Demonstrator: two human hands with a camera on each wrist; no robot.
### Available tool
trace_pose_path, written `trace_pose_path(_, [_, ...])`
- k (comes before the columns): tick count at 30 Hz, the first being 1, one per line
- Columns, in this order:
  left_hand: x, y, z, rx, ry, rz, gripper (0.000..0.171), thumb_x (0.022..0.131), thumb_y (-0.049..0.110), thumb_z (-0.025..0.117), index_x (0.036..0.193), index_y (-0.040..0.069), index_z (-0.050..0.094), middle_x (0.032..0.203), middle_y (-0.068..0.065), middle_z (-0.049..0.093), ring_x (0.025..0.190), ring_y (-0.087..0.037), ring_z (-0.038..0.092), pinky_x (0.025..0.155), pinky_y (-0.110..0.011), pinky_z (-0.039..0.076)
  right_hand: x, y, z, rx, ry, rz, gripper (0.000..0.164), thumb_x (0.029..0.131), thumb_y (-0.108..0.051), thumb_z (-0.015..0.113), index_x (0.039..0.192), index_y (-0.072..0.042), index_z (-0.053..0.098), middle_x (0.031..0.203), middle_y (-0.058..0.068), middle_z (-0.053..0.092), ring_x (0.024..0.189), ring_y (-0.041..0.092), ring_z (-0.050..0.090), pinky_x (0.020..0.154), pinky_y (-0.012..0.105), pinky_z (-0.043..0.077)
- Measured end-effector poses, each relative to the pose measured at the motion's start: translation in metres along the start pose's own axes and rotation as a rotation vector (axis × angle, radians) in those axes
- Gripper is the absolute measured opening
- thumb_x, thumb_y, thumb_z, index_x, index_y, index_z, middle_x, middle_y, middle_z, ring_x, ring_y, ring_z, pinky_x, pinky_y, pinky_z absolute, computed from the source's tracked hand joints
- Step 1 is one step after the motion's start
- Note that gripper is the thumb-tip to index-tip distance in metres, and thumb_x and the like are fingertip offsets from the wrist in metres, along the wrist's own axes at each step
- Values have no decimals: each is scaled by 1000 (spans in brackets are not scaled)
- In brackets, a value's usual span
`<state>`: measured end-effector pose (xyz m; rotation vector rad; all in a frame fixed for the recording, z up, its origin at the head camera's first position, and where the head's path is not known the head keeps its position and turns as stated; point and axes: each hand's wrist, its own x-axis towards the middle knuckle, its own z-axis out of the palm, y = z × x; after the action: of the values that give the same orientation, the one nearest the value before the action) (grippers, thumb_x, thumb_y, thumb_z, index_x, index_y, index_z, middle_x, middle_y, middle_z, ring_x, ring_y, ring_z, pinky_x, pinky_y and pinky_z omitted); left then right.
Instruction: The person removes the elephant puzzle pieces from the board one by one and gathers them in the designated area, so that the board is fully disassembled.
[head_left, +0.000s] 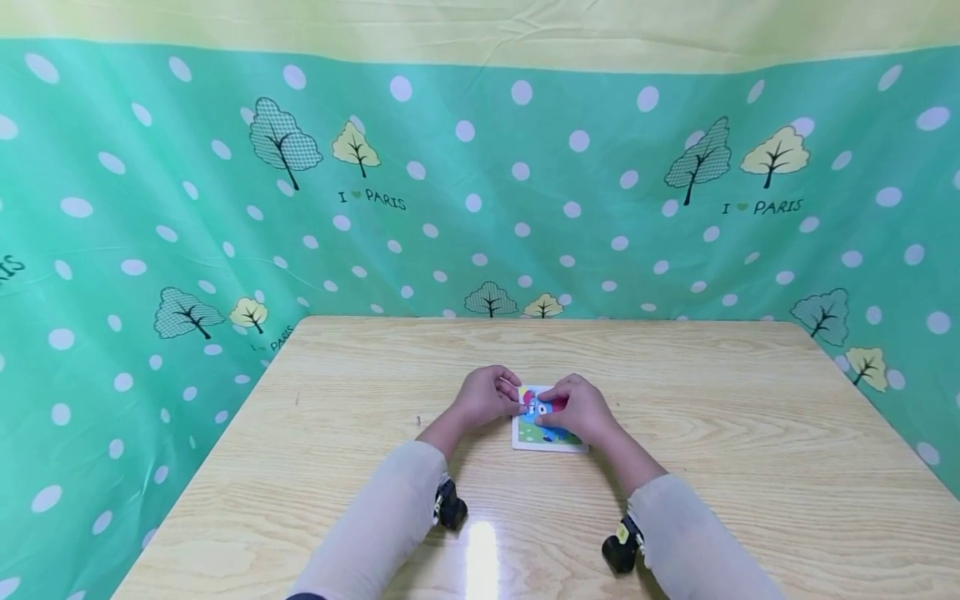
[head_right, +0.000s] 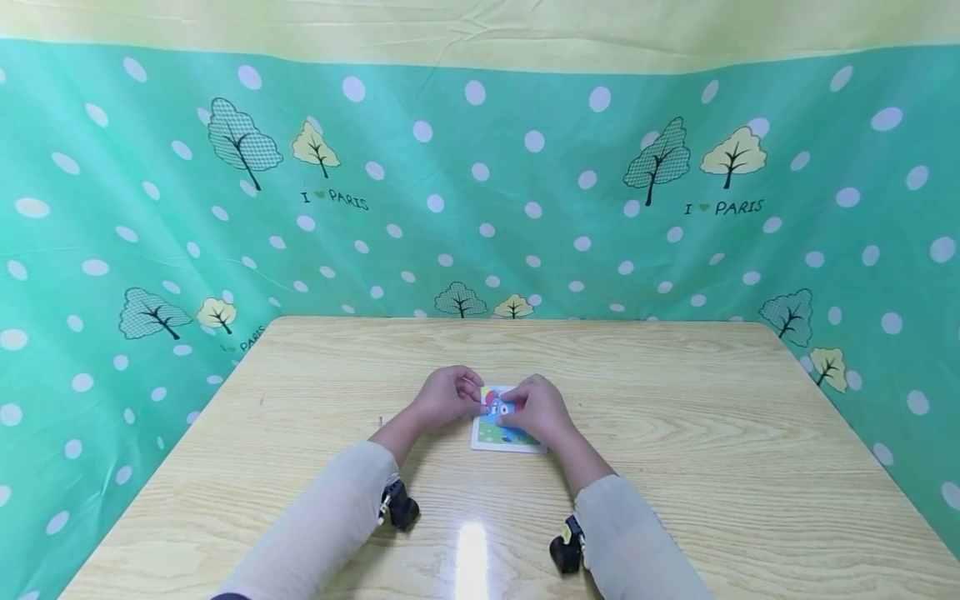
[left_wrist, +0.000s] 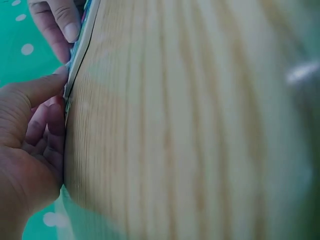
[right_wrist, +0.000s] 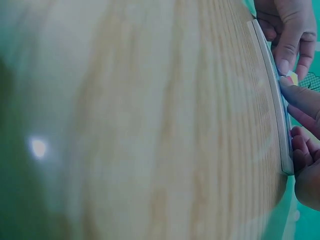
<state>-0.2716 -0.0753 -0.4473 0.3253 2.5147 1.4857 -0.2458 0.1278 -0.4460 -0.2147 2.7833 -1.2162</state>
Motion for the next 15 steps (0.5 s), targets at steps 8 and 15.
trace_pose_path(8, [0, -8, -3, -105, 20, 8, 35, 81, -1, 86, 111, 2, 68, 87, -3, 71, 78, -14, 67, 70, -25, 56, 0, 0, 0, -4, -2, 6, 33, 83, -15, 89, 114, -7, 80, 112, 9, 60, 105, 28, 56, 98, 46, 49])
trace_pose_path(15, [-5, -9, -7, -164, 30, -12, 36, 81, 1, 87, 112, 3, 69, 91, -5, 72, 80, -15, 67, 66, -25, 55, 0, 0, 1, 16, -4, 21, 33, 83, -14, 89, 114, -7, 79, 111, 8, 60, 104, 28, 56, 97, 44, 49])
